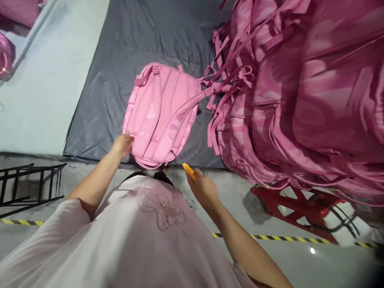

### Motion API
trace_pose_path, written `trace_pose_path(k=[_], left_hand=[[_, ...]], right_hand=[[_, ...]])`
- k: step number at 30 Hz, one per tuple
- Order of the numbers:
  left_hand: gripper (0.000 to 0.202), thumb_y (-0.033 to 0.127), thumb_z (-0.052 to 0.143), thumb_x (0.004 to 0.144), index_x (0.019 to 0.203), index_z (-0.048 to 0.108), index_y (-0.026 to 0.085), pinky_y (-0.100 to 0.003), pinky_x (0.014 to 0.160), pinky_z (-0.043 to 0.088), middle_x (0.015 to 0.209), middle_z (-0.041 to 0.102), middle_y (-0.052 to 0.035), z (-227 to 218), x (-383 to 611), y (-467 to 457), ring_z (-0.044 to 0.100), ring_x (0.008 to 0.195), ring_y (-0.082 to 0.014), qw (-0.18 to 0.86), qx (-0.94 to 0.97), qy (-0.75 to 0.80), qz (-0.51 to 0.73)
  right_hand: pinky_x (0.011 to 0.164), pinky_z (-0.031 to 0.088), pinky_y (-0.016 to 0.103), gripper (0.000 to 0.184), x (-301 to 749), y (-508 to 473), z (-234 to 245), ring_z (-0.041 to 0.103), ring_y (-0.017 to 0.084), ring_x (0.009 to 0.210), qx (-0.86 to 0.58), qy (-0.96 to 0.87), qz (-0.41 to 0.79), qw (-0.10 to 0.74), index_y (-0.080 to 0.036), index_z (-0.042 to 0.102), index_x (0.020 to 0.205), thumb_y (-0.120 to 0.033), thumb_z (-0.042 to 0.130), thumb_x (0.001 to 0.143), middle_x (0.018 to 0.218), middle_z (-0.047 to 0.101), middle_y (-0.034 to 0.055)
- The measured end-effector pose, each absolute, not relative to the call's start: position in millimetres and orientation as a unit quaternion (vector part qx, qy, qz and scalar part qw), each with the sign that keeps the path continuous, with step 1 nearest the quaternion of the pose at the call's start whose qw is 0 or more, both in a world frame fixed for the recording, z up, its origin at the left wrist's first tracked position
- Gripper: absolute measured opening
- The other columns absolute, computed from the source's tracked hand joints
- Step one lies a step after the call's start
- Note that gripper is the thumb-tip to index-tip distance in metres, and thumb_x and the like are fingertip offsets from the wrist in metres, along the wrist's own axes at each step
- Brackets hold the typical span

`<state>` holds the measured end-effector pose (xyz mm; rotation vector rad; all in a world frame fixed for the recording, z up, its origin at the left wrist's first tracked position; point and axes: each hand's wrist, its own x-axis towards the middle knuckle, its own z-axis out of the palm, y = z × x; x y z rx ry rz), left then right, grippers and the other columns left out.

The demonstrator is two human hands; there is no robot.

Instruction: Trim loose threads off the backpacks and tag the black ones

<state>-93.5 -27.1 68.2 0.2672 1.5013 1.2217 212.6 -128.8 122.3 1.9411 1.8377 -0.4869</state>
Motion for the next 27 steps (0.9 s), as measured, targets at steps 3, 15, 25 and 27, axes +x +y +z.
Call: trace_pose_path(k=[3,15,25,27], left_hand=[[0.025,0.024,0.039,0.096,0.101,0.056,0.007,-0.035,0.078,0.058,0.088,0.06,-0.0151,61,-116,-13,0.067,0.086,-0.0225,0.679,0.019,0.582,0.446],[0.049,0.063,0.044,0.091,0.106,0.058,0.018,-0.045,0.099,0.051,0.095,0.068,-0.0095,29,-97,9,0.067,0.106,-0.0244,0.833,0.061,0.288,0.469],[0.07,0.077,0.043,0.082,0.124,0.054,0.022,-0.057,0.106,0.04,0.116,0.068,-0.0122,27,-86,12,0.059,0.123,-0.0318,0.872,0.141,0.201,0.424],[0.074,0.079,0.041,0.082,0.126,0.053,0.021,-0.057,0.107,0.04,0.115,0.068,-0.0119,27,-84,14,0.058,0.125,-0.0315,0.867,0.141,0.209,0.429]], right_hand=[[0.056,0.036,0.026,0.032,185,-143,93,0.071,0.023,0.073,0.746,0.614,-0.15,0.208,-0.016,0.052,0.109,-0.043,0.035,0.103,0.079,0.071,0.0087],[0.066,0.043,0.028,0.032,158,-119,50,0.071,0.026,0.084,0.777,0.597,-0.123,0.158,-0.015,0.046,0.117,-0.042,0.037,0.101,0.091,0.071,0.0142],[0.071,0.044,0.03,0.033,167,-96,49,0.07,0.026,0.092,0.819,0.538,-0.15,0.128,-0.015,0.047,0.119,-0.041,0.038,0.101,0.1,0.07,0.0163],[0.07,0.042,0.029,0.034,172,-106,58,0.069,0.026,0.093,0.823,0.533,-0.156,0.123,-0.015,0.048,0.119,-0.042,0.038,0.101,0.101,0.07,0.0157]])
